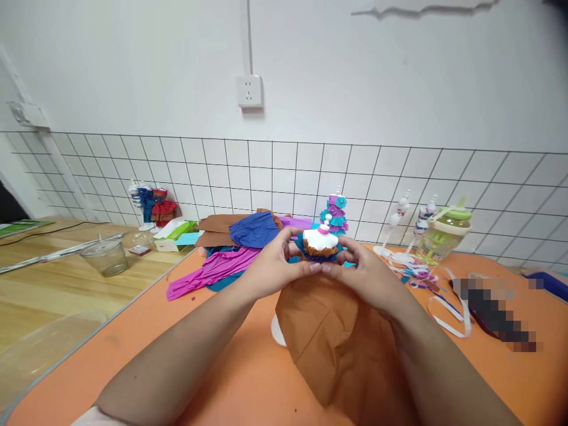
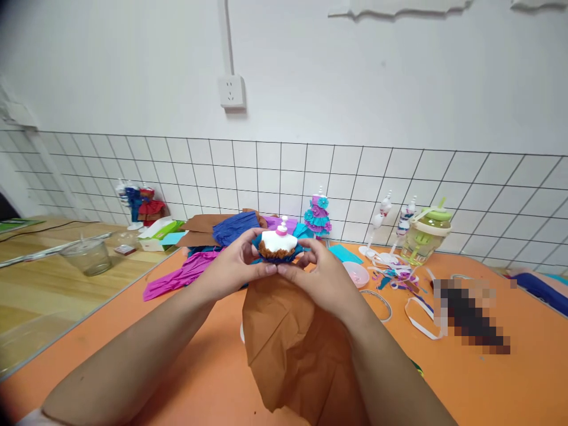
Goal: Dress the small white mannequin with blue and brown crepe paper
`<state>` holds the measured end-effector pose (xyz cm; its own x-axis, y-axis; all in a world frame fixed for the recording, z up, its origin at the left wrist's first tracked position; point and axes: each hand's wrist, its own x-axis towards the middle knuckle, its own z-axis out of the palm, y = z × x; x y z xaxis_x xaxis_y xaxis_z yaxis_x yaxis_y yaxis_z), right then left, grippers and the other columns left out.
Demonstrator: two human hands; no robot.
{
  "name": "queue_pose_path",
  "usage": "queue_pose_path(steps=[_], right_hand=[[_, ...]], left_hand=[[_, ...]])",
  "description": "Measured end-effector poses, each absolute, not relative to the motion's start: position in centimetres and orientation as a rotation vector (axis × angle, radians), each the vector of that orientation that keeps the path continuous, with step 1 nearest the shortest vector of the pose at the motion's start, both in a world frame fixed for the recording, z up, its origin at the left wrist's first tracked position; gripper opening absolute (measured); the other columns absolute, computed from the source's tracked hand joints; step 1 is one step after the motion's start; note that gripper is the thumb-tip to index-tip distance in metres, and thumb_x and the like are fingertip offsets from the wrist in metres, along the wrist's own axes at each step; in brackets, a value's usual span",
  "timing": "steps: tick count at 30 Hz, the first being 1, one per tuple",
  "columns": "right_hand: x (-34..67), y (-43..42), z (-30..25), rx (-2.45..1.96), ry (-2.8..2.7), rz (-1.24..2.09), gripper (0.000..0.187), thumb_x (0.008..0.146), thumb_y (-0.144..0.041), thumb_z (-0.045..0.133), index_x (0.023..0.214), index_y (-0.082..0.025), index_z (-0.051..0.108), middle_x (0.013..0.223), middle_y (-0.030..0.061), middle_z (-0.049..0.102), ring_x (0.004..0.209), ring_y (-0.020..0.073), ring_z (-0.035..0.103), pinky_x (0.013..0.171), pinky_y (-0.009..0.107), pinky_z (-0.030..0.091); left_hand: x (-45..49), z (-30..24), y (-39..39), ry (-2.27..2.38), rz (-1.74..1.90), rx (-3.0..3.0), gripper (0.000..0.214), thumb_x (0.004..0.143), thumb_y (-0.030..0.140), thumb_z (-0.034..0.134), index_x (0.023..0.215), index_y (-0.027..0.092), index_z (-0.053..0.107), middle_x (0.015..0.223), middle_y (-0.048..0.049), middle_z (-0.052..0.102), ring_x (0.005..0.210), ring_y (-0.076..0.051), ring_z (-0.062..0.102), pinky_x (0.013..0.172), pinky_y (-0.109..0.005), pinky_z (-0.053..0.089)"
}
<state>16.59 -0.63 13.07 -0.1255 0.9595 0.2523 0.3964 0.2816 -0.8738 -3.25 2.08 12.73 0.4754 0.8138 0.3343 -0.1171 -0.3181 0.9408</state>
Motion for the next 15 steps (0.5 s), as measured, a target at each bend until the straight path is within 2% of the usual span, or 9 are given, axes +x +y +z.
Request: queue_pose_path(steps=[4,6,8,9,11,13,15], right_hand=[[16.5,0.0,12.6,-1.035,-1.634,1.127,0.045,0.071,-0.046,0.077,0.11,-0.025,0.07,0.091,0.0035,0.074,0.085,0.0249,0.067,0.079,0.038,0.051],[16.0,0.0,12.3,-0.967,-1.517,1.285,0.048,0.068,-0.044,0.08,0.111,-0.024,0.07,0.093,0.0044,0.075,0.083,0.0252,0.069,0.079,0.039,0.052],[15.7,0.0,12.1,-0.909,-1.387,1.395,0.048,0.065,-0.041,0.083,0.108,-0.023,0.071,0.098,0.0062,0.075,0.087,0.0262,0.071,0.079,0.038,0.054],[15.6,0.1,12.0,-0.881,-1.329,1.424,0.047,0.064,-0.04,0.083,0.106,-0.022,0.071,0.102,0.0072,0.075,0.091,0.0268,0.071,0.08,0.038,0.054],[15.9,0.4,11.9,-0.832,-1.241,1.449,0.047,0.064,-0.038,0.084,0.105,-0.021,0.07,0.107,0.0087,0.074,0.097,0.0279,0.07,0.083,0.038,0.055],[16.6,0.8,11.9,-0.791,-1.187,1.462,0.048,0.066,-0.038,0.083,0.107,-0.02,0.069,0.106,0.0096,0.075,0.099,0.0285,0.07,0.085,0.039,0.055],[17.6,1.1,12.0,-0.765,-1.172,1.46,0.046,0.068,-0.039,0.081,0.108,-0.02,0.068,0.103,0.0094,0.075,0.097,0.0285,0.07,0.084,0.041,0.056]], left_hand=[[-3.5,12.6,2.2,0.727,0.949,1.669,0.102,0.07,0.035,0.082,0.151,0.025,0.021,0.115,-0.0113,0.069,0.111,-0.029,0.064,0.093,-0.042,0.048],[-3.6,12.6,2.4,0.763,0.928,1.669,0.115,0.068,0.037,0.083,0.154,0.025,0.008,0.113,-0.0112,0.07,0.111,-0.029,0.063,0.094,-0.044,0.047],[-3.8,12.6,2.6,0.771,0.949,1.683,0.122,0.066,0.039,0.084,0.155,0.025,0.001,0.113,-0.0113,0.07,0.111,-0.029,0.063,0.093,-0.043,0.047],[-4.0,12.5,2.8,0.777,0.966,1.697,0.12,0.066,0.041,0.083,0.155,0.025,0.005,0.117,-0.0118,0.068,0.112,-0.028,0.062,0.093,-0.041,0.046],[-4.4,12.4,3.4,0.801,0.924,1.696,0.098,0.072,0.052,0.076,0.151,0.025,0.025,0.126,-0.0118,0.064,0.114,-0.027,0.06,0.091,-0.037,0.047],[-4.9,12.0,4.0,0.864,0.71,1.646,0.069,0.079,0.064,0.061,0.134,0.023,0.054,0.125,-0.0103,0.065,0.111,-0.026,0.061,0.085,-0.033,0.049],[-5.1,11.4,4.7,0.926,0.417,1.588,0.057,0.08,0.068,0.054,0.109,0.022,0.07,0.11,-0.0094,0.071,0.1,-0.026,0.065,0.074,-0.031,0.051]])
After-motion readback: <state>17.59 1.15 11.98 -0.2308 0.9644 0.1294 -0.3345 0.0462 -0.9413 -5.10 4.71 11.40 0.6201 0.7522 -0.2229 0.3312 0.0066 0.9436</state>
